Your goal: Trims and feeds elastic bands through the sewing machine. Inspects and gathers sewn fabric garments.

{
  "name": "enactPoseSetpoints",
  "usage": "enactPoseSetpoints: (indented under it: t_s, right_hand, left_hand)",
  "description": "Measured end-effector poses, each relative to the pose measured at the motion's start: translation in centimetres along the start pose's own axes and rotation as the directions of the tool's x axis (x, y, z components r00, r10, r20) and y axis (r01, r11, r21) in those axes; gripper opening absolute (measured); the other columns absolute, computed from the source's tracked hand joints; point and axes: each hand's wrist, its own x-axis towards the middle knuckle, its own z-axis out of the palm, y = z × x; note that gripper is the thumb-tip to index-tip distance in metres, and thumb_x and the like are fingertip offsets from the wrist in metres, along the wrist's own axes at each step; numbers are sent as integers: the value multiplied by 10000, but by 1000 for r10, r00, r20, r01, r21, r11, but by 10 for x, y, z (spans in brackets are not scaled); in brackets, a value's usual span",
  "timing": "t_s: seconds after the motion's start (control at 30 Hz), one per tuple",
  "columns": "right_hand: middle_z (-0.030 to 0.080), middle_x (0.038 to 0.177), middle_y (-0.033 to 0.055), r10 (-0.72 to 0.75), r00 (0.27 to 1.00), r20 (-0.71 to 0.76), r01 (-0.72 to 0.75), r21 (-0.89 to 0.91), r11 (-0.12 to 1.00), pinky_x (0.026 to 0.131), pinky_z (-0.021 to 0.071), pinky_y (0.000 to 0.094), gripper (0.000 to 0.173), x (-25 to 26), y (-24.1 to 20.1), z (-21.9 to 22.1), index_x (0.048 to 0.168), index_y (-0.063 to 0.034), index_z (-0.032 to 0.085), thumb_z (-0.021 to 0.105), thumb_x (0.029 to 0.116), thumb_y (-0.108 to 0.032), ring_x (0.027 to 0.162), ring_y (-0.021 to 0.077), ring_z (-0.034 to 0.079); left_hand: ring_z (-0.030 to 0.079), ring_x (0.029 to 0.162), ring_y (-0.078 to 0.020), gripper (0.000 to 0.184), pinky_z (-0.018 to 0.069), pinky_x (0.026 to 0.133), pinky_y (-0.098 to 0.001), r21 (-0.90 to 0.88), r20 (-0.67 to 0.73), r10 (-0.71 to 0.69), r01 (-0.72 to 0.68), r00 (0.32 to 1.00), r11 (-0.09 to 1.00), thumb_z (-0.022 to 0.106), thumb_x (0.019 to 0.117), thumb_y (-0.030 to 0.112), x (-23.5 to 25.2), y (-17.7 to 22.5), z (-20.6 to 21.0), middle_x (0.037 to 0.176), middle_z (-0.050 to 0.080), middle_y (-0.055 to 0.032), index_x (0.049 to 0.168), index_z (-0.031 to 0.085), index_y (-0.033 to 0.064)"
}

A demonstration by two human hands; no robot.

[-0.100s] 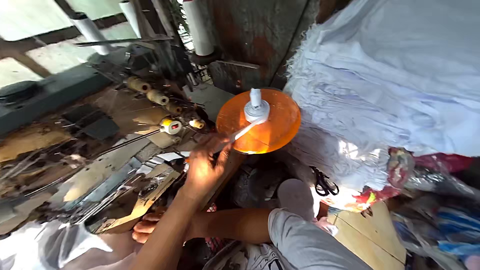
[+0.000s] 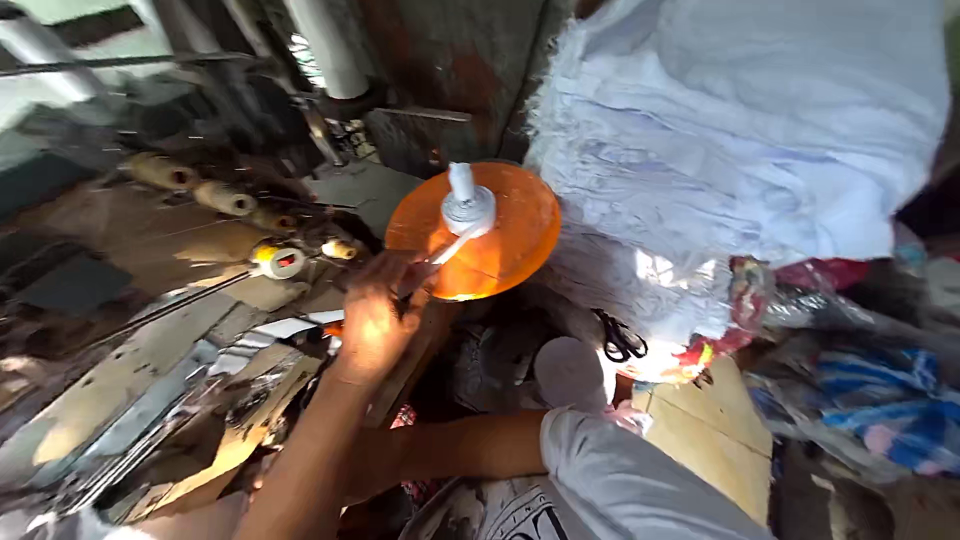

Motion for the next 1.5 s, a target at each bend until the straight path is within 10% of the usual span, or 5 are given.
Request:
enactPoseSetpoints:
  t_s: [0.2,0.37,0.63,1.03,1.5]
  right_hand:
    - [735,1038,181,297,743,-600,-440,-104,892,847,607,432,148,-196,56,-23,1031,18,751,666,943,-64,977,305,730]
    - [577,1342,320,841,179,-511,-943,155,294,1088,447,567,332,-329,88,-52,1274,96,629,567,1012,-100,1270,464,562]
    - [555,1370,315,970,-44,-240,-992,-108,-71,1043,455,598,555,-326,115,-83,1333,112,548,731,892,-171,1288,463,545]
    - [661,755,-140,835,545,-80,-477,789,387,576,524,210,243,-434,5,-116,957,-250,675,847,795,-309,617,-6,601]
    - [718,1105,69,61,894,-443,-71,-7,997,822,584,271,265,-124,55,-278,1144,4,542,631,895,23,941,87,696]
  left_hand:
    - [653,1002,-443,217,493,868,-634,66,75,-4,-1,997,998,645,974,128,5,0,-1,1055,666,-265,1056,701,-65]
    - [678,900,-442,148,503,779,-643,44,19,19,-19,1000,999,636,949,87,8,7,-1,950,687,-247,985,689,-46]
    - [639,624,-161,152,567,644,-367,-178,411,-219,314,885,933,651,1018,185,43,7,-36,759,670,-71,1012,694,40]
    - [662,594,-113,139,571,592,-273,-272,449,-152,296,881,915,650,1014,153,37,-12,-66,759,698,-57,980,700,29]
    - [686,901,-304,85,518,873,-545,-86,191,-128,147,973,985,677,966,95,12,-8,-64,893,710,-133,994,715,25]
